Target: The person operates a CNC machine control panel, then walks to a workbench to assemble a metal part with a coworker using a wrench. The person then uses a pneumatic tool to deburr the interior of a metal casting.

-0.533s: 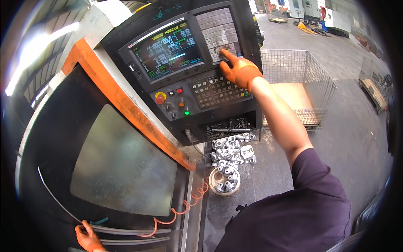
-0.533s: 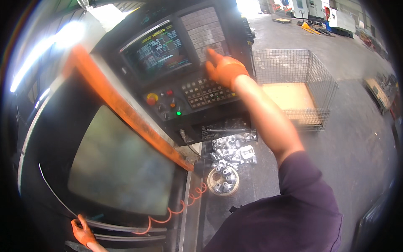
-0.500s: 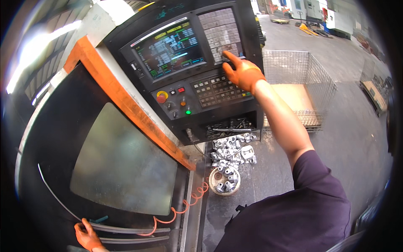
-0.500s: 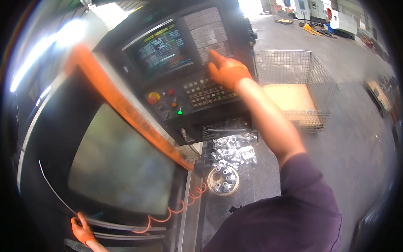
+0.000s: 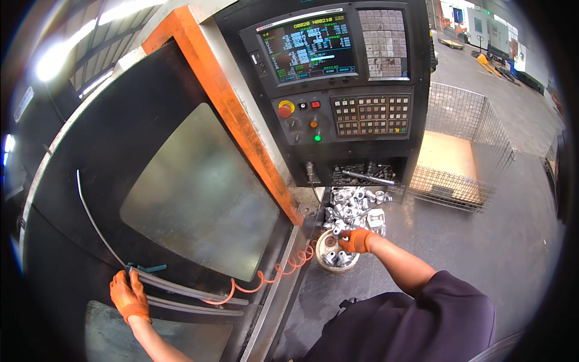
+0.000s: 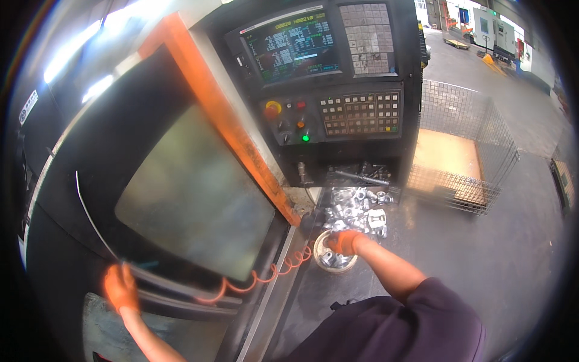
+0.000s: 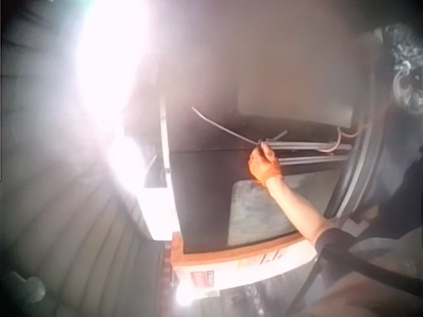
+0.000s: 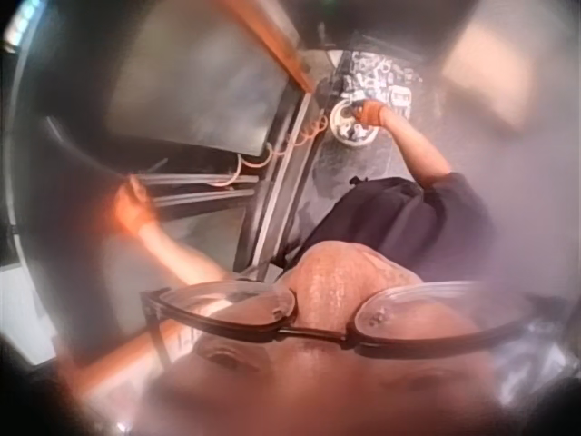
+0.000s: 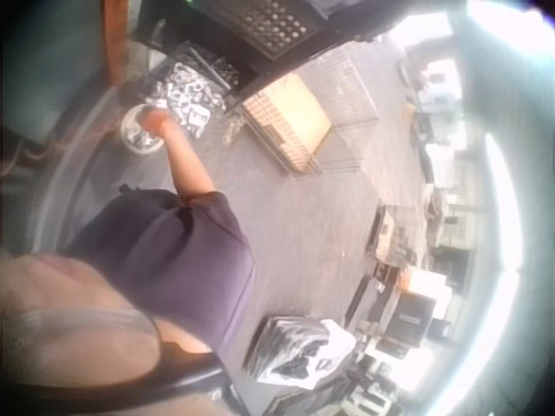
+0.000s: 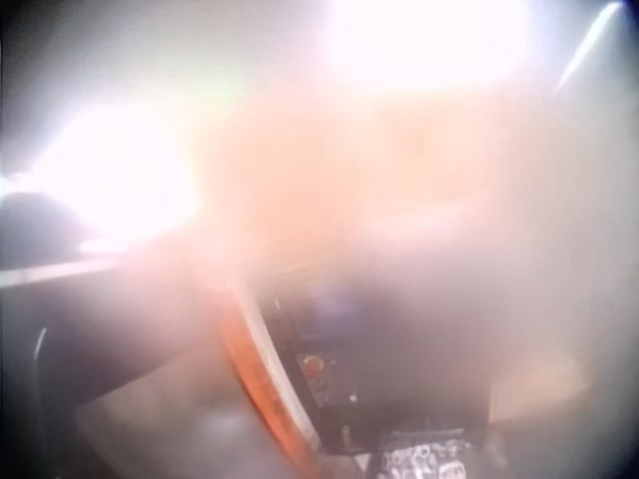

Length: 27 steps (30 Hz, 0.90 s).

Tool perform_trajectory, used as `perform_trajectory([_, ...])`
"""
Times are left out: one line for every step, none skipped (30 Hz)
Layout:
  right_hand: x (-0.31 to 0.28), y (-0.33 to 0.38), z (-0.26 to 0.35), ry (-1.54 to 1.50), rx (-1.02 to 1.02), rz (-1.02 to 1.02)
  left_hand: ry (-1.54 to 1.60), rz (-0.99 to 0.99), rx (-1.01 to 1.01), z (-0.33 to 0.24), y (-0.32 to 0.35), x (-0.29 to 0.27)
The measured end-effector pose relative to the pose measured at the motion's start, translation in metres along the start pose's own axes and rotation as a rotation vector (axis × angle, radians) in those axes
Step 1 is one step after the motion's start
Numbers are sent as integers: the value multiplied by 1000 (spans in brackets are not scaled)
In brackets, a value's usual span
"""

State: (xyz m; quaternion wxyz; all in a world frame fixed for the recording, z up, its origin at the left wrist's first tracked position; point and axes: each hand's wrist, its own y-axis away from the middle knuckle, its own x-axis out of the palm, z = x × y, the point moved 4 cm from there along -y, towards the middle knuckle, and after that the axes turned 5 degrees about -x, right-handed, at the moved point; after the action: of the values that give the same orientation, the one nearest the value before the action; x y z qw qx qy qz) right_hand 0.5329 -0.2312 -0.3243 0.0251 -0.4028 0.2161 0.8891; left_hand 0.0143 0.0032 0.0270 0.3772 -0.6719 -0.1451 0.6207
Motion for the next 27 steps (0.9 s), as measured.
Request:
perform_trajectory([36,-12,-24,-22,-31,-20,24,-33,29,-5,0,-3])
perform_trajectory([70,-34,-51,63,33,48,44,-68,56,-11,-1,-4])
perform_trajectory([116,-45,-80,81,67,129,59,-57,62,-11,0,-4])
perform_trajectory([159,-64,-146,326,-103,232,125,-67,77,-23,-7,4])
perform_trajectory([190,-51,-142,71,171,363,93,-48,64,-9,0,-1])
perform_trajectory([217,-40,-175,209,114,499,118,-46,61,-10,-2,1])
perform_trajectory([242,-16,-204,85,390,635,129,-38,55,-9,-1,2])
perform_trajectory([261,14,-218,-2,548,649,125,-28,45,-3,1,1])
perform_trajectory([284,44,-230,-87,702,656,107,-8,32,1,-2,-2])
perform_trajectory([298,87,-282,-105,805,644,168,-49,38,-4,-2,2])
perform_trajectory([305,120,-313,-125,908,637,226,-86,41,-8,-1,6])
perform_trajectory([308,141,-291,-126,882,601,213,-104,45,-5,3,0])
perform_trajectory([292,166,-241,-124,851,577,175,-90,38,4,7,-6])
perform_trajectory([292,186,-242,-152,883,575,210,-100,53,2,5,-3])
perform_trajectory([296,207,-249,-180,910,570,242,-115,67,0,4,-2])
perform_trajectory([303,234,-259,-203,937,571,271,-125,77,1,7,-1])
perform_trajectory([317,248,-279,-230,953,540,281,-104,83,2,8,2])
perform_trajectory([321,249,-282,-230,963,558,279,-227,101,3,13,2])
perform_trajectory([323,255,-283,-225,975,581,273,-343,114,2,23,6])
perform_trajectory([331,260,-280,-232,985,604,267,-461,137,-1,31,6])
perform_trajectory([329,263,-254,-278,1033,568,259,-534,127,-13,47,0])
perform_trajectory([329,274,-263,-291,1023,549,282,-551,76,-18,72,-1])
perform_trajectory([336,265,-263,-318,993,528,335,-614,50,-20,94,3])
perform_trajectory([345,254,-270,-339,958,508,383,-680,20,-18,126,11])
perform_trajectory([348,243,-282,-331,933,522,412,-651,-30,-16,164,26])
perform_trajectory([343,231,-279,-296,909,526,418,-625,-77,-13,211,41])
perform_trajectory([337,220,-272,-254,890,534,427,-492,-133,-11,268,60])
